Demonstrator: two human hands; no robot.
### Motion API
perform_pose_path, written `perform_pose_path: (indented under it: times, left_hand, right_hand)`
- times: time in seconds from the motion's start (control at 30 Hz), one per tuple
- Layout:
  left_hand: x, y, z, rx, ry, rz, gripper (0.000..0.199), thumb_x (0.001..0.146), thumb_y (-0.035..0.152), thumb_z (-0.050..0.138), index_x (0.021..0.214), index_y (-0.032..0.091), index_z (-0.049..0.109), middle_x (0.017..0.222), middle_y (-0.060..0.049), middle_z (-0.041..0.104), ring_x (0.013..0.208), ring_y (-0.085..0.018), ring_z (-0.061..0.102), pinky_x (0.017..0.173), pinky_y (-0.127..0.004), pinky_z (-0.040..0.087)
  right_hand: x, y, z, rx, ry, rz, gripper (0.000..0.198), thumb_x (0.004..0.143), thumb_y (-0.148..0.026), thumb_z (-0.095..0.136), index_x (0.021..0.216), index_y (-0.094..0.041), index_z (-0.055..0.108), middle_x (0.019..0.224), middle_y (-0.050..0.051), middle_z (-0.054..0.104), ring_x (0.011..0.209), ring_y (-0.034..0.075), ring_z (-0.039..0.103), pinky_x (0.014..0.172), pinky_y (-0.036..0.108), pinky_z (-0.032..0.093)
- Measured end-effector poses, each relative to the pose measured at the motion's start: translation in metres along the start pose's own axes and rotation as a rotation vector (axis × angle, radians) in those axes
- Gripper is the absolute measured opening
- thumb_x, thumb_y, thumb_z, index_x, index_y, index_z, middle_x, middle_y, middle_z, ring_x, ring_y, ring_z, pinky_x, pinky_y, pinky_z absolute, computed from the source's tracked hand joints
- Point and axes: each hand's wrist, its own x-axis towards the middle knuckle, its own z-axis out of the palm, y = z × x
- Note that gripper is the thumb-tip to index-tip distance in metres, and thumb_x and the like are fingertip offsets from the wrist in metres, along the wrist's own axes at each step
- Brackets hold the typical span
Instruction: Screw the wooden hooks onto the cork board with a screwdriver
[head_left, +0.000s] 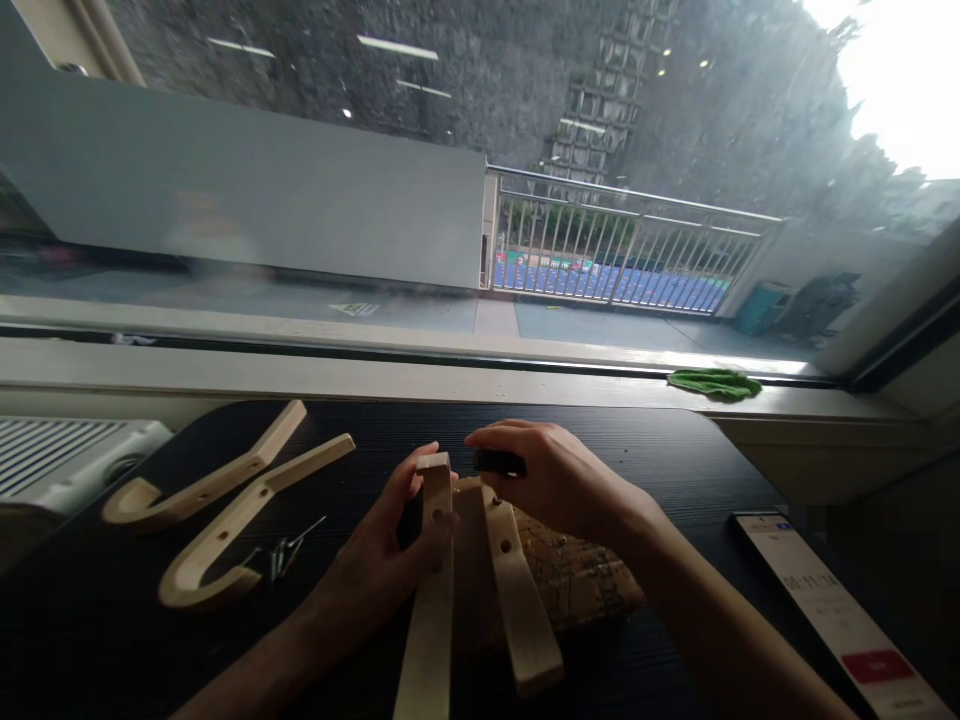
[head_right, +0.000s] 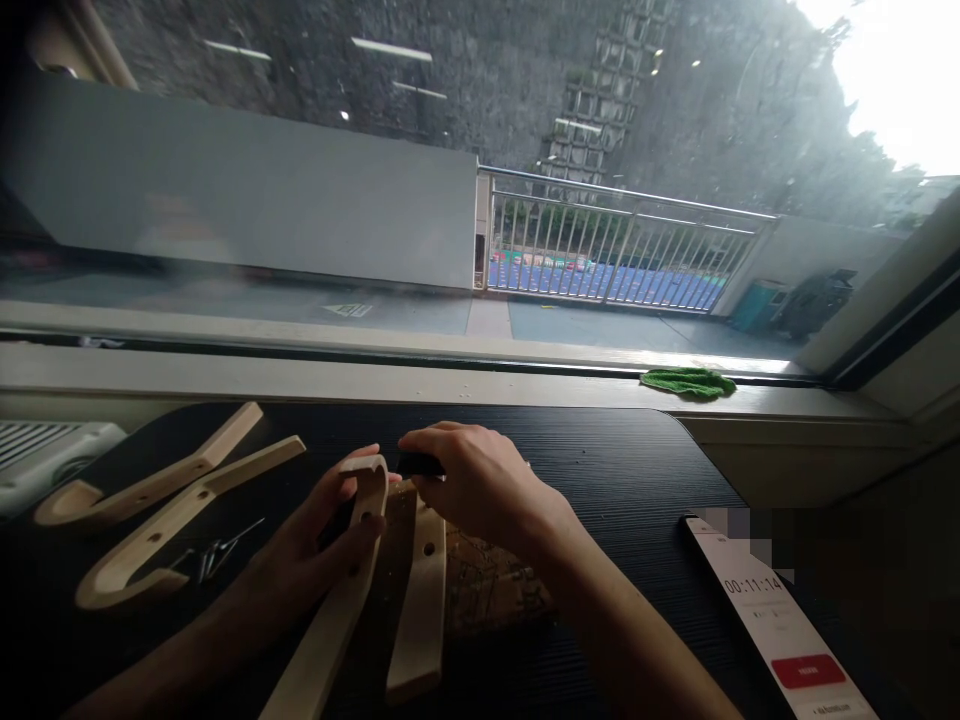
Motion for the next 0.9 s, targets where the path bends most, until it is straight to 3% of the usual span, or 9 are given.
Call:
perform_pose_path:
  times: [0.1,0.17,0.27,0.33,0.37,0.43,0.5,0.7,0.9]
  left_hand:
    - [0.003,-0.007,-0.002,0.0,0.086,0.074,0.056,0.082,0.038,0.05,0.134,0.029,0.03,0.129,-0.005,0.05,0.12,-0.026,0.045,0.097,-0.042,0.04]
    - [0.001,-0.006,-0.008,0.042,0.242,0.167,0.046,0.082,0.033,0.05,0.126,0.026,0.039,0.124,-0.005,0.051,0.117,-0.025,0.047,0.099,-0.043,0.038]
    - [-0.009,0.011,-0.017,0.16,0.521,0.493,0.028,0.073,0.021,0.058,0.101,0.023,0.054,0.106,-0.003,0.056,0.106,-0.024,0.052,0.099,-0.044,0.038]
    - [-0.019,0.029,-0.019,0.211,0.443,0.693,0.022,0.072,0.014,0.055,0.091,0.025,0.058,0.093,-0.001,0.06,0.093,-0.021,0.056,0.094,-0.042,0.041]
    - [-0.023,0.038,-0.018,0.246,0.299,0.763,0.025,0.072,0.012,0.053,0.091,0.026,0.059,0.088,0.001,0.062,0.089,-0.019,0.058,0.092,-0.039,0.042]
    - [-0.029,0.052,-0.015,0.364,0.048,0.809,0.034,0.073,0.013,0.052,0.101,0.029,0.059,0.093,0.002,0.066,0.091,-0.019,0.058,0.094,-0.038,0.039]
    - [-0.031,0.057,-0.012,0.407,-0.06,0.801,0.036,0.076,0.014,0.05,0.106,0.031,0.058,0.099,0.003,0.067,0.095,-0.02,0.058,0.097,-0.037,0.037]
    - [-0.021,0.037,-0.017,0.326,-0.036,0.575,0.024,0.08,0.018,0.05,0.099,0.03,0.06,0.102,0.004,0.065,0.101,-0.019,0.055,0.093,-0.031,0.042]
    - [-0.013,0.03,-0.015,0.256,-0.128,0.505,0.025,0.086,0.024,0.042,0.093,0.026,0.066,0.101,0.001,0.066,0.1,-0.019,0.057,0.09,-0.03,0.045]
  right_hand:
    - [-0.004,-0.006,-0.018,0.026,0.09,0.045,0.037,0.079,-0.028,0.057,0.115,-0.021,0.056,0.112,0.007,0.057,0.084,0.016,0.057,0.07,0.027,0.044]
    - [-0.008,-0.011,-0.034,0.109,0.205,0.094,0.022,0.084,-0.027,0.049,0.101,-0.02,0.061,0.092,0.004,0.06,0.069,0.011,0.054,0.059,0.023,0.042]
    - [-0.016,-0.018,-0.053,0.248,0.22,0.138,0.022,0.088,-0.033,0.045,0.098,-0.02,0.06,0.079,0.0,0.059,0.065,0.009,0.052,0.056,0.021,0.041]
    - [-0.019,-0.02,-0.058,0.242,0.139,0.133,0.024,0.087,-0.037,0.046,0.094,-0.019,0.061,0.077,0.0,0.058,0.065,0.009,0.051,0.055,0.021,0.041]
    - [-0.02,-0.019,-0.057,0.233,0.096,0.138,0.026,0.087,-0.039,0.046,0.091,-0.019,0.061,0.073,-0.001,0.057,0.062,0.009,0.049,0.053,0.021,0.039]
    - [-0.02,-0.016,-0.053,0.231,0.042,0.166,0.027,0.085,-0.042,0.048,0.086,-0.018,0.06,0.065,-0.002,0.053,0.056,0.008,0.046,0.05,0.021,0.037]
    - [-0.019,-0.011,-0.048,0.247,0.043,0.199,0.025,0.084,-0.042,0.05,0.087,-0.018,0.058,0.066,-0.002,0.055,0.056,0.009,0.047,0.05,0.021,0.037]
    - [-0.02,-0.002,-0.045,0.068,0.08,0.224,0.025,0.088,-0.042,0.042,0.086,-0.02,0.054,0.068,-0.002,0.057,0.058,0.009,0.048,0.055,0.023,0.036]
    - [-0.021,-0.003,-0.036,-0.046,-0.159,0.165,0.029,0.089,-0.042,0.037,0.104,-0.026,0.057,0.082,0.0,0.062,0.069,0.012,0.052,0.062,0.025,0.037]
